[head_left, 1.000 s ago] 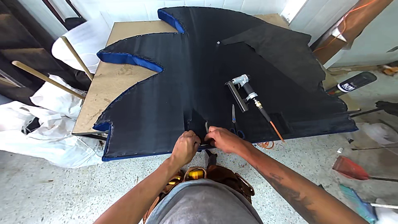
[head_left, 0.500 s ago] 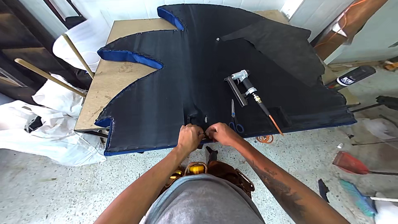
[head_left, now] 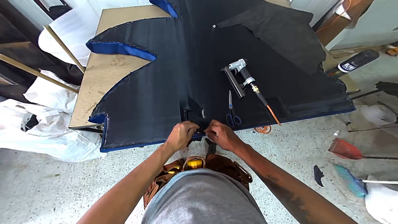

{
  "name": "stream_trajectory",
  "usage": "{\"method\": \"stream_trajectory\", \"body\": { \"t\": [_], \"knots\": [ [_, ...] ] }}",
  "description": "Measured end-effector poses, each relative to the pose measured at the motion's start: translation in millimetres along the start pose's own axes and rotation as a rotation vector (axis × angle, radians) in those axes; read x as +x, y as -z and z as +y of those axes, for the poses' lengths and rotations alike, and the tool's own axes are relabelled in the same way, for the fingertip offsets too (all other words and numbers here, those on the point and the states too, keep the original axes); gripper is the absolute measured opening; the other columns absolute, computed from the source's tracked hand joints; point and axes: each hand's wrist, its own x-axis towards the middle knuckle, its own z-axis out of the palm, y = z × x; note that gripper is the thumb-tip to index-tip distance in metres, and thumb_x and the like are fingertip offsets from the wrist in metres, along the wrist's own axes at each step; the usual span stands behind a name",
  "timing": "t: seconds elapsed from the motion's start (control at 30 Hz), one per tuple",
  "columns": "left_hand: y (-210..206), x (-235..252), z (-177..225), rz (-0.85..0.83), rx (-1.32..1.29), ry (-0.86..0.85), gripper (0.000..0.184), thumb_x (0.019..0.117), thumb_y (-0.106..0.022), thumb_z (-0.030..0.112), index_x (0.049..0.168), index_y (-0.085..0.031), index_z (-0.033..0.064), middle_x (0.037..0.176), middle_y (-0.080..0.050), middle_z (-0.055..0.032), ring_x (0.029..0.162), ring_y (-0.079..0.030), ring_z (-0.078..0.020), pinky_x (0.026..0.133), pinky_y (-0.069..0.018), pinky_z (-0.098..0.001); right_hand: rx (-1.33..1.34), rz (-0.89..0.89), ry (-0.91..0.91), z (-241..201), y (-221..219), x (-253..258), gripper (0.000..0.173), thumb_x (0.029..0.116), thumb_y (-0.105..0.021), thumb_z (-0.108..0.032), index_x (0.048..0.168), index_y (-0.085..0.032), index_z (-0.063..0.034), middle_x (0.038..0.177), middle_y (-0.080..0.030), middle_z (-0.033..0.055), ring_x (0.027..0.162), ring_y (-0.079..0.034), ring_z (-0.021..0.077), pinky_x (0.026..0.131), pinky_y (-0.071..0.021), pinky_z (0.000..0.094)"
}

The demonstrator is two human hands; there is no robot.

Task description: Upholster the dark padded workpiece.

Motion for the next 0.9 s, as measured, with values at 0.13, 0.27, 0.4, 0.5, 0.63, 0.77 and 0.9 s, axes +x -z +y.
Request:
{"method": "stream_trajectory", "body": {
  "t": [0.13, 0.27, 0.4, 0.5, 0.63, 0.77, 0.9],
  "knots": [
    [7.9, 28.8, 1.7, -0.198, 0.069, 0.131, 0.02, 0.0998, -0.062, 0.022, 0.111, -0.079, 0.0239, 0.107, -0.073, 0.0009, 0.092, -0.07, -0.0129, 0.089, -0.0603, -0.0425, -0.049, -0.19, -0.12, -2.7, 12.6, 28.0, 0.017, 0.0986, -0.062, -0.035, 0.098, -0.076, -0.0248, 0.098, -0.067, -0.0053, 0.089, -0.066, 0.0103, 0.08, -0.0592, 0.0401],
    [12.0, 44.4, 5.4, -0.383, 0.192, 0.129, 0.013, 0.0964, -0.068, 0.029, 0.096, -0.08, 0.0254, 0.09, -0.075, 0.0027, 0.087, -0.071, -0.0155, 0.083, -0.0599, -0.0495, -0.082, -0.245, -0.151, -5.5, 14.4, 42.8, 0.008, 0.0893, -0.075, -0.035, 0.092, -0.074, -0.0274, 0.093, -0.068, -0.0072, 0.082, -0.066, 0.0111, 0.073, -0.0591, 0.0427],
    [9.5, 33.7, 4.0, -0.333, 0.161, 0.102, 0.011, 0.0951, -0.07, 0.03, 0.095, -0.08, 0.0261, 0.095, -0.074, 0.0047, 0.093, -0.07, -0.0128, 0.087, -0.0591, -0.0454, -0.106, -0.227, -0.119, -7.3, 12.2, 37.4, 0.012, 0.0916, -0.073, -0.034, 0.102, -0.078, -0.0325, 0.101, -0.066, -0.0068, 0.089, -0.065, 0.0104, 0.076, -0.0597, 0.0418],
    [3.3, 24.6, 3.4, -0.248, 0.135, 0.096, 0.013, 0.0953, -0.068, 0.03, 0.093, -0.079, 0.0241, 0.099, -0.072, 0.0056, 0.094, -0.068, -0.0118, 0.087, -0.0593, -0.0433, -0.09, -0.227, -0.148, -6.0, 9.8, 33.8, 0.01, 0.0913, -0.073, -0.037, 0.099, -0.078, -0.0324, 0.102, -0.066, -0.0083, 0.092, -0.066, 0.0095, 0.077, -0.0599, 0.0425],
    [2.0, 27.6, 4.2, -0.228, 0.161, 0.139, 0.018, 0.0965, -0.062, 0.032, 0.089, -0.075, 0.0224, 0.098, -0.07, 0.0035, 0.091, -0.068, -0.0149, 0.08, -0.0597, -0.0476, -0.036, -0.179, -0.185, -1.3, 3.5, 34.3, 0.011, 0.0905, -0.072, -0.037, 0.095, -0.077, -0.0287, 0.098, -0.067, -0.0088, 0.09, -0.066, 0.0084, 0.077, -0.0597, 0.0419],
    [0.0, 29.5, 7.4, -0.203, 0.197, 0.149, 0.017, 0.0964, -0.059, 0.031, 0.096, -0.074, 0.0222, 0.104, -0.069, 0.003, 0.094, -0.069, -0.0159, 0.079, -0.0604, -0.0474, -0.047, -0.092, -0.188, 0.2, -2.1, 35.0, 0.012, 0.0903, -0.069, -0.037, 0.093, -0.076, -0.0279, 0.095, -0.065, -0.0081, 0.087, -0.065, 0.0081, 0.074, -0.059, 0.04],
    [0.2, 29.8, 9.7, -0.246, 0.188, 0.159, 0.025, 0.1001, -0.06, 0.045, 0.11, -0.076, 0.0273, 0.109, -0.071, 0.0041, 0.099, -0.07, -0.0164, 0.085, -0.0595, -0.0498, -0.058, -0.102, -0.175, -0.4, -2.6, 36.3, 0.013, 0.0915, -0.067, -0.037, 0.095, -0.076, -0.0275, 0.096, -0.064, -0.0066, 0.088, -0.064, 0.0093, 0.074, -0.0584, 0.0401]
  ]
}}
